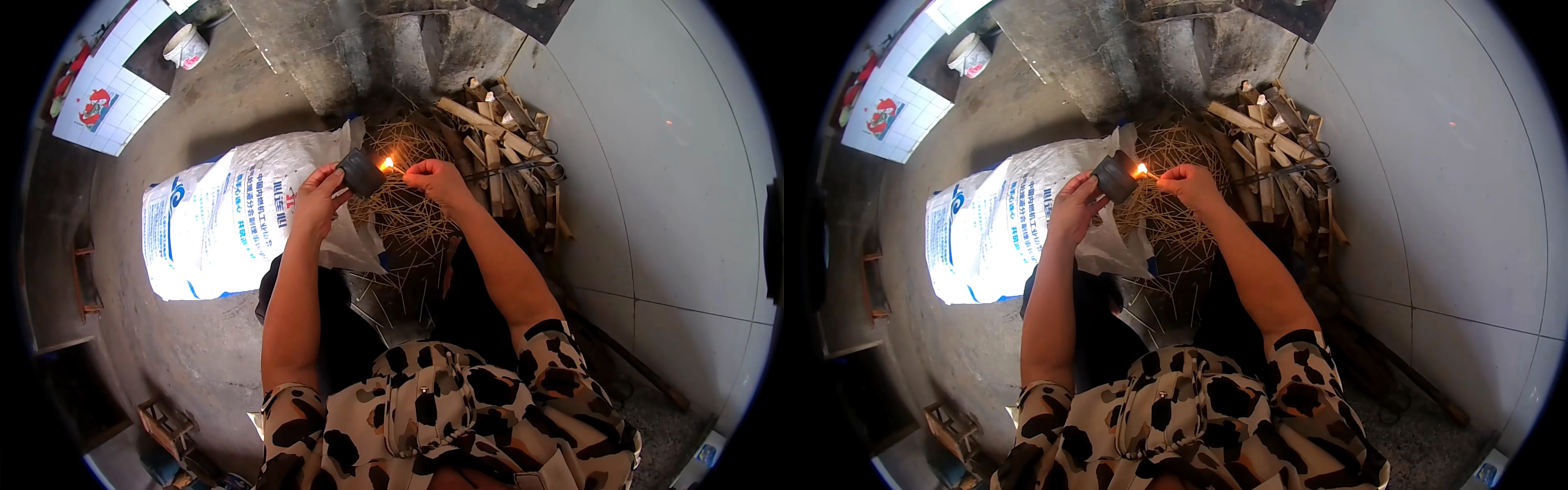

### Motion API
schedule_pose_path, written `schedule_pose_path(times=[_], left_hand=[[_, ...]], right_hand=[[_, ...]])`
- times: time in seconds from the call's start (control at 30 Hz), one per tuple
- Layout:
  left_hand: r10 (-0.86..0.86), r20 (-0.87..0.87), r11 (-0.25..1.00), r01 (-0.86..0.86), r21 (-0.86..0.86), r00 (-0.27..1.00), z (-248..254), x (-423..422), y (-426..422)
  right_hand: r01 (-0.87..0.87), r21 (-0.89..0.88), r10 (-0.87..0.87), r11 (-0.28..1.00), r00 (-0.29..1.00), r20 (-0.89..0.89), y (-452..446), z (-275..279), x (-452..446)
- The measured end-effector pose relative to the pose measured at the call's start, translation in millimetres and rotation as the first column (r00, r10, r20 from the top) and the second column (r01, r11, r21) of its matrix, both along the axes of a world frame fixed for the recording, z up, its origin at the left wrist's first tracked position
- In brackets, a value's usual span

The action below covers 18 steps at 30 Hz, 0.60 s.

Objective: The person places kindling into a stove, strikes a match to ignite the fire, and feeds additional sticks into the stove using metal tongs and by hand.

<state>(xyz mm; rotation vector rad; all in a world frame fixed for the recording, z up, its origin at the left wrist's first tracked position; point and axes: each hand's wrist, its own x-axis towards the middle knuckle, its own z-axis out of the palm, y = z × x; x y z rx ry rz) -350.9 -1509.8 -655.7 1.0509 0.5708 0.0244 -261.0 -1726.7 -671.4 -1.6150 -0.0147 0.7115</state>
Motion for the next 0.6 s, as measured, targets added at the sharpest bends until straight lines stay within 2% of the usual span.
schedule_pose_path(times=[0.3,0.4,0.6], left_hand=[[-0.005,0.007,1.0,0.005,-0.005,1.0,-2,0,1],[-0.007,0.012,1.0,0.007,-0.003,1.0,-2,0,1],[-0.005,0.006,1.0,0.005,0.001,1.0,-3,0,1]], right_hand=[[0.097,0.036,-0.1,0.995,0.99,0.096,0,-11,3],[0.017,-0.031,-0.014,0.999,0.998,0.065,0,-5,2],[0.014,-0.012,-0.013,1.0,0.999,0.047,1,-2,1]])
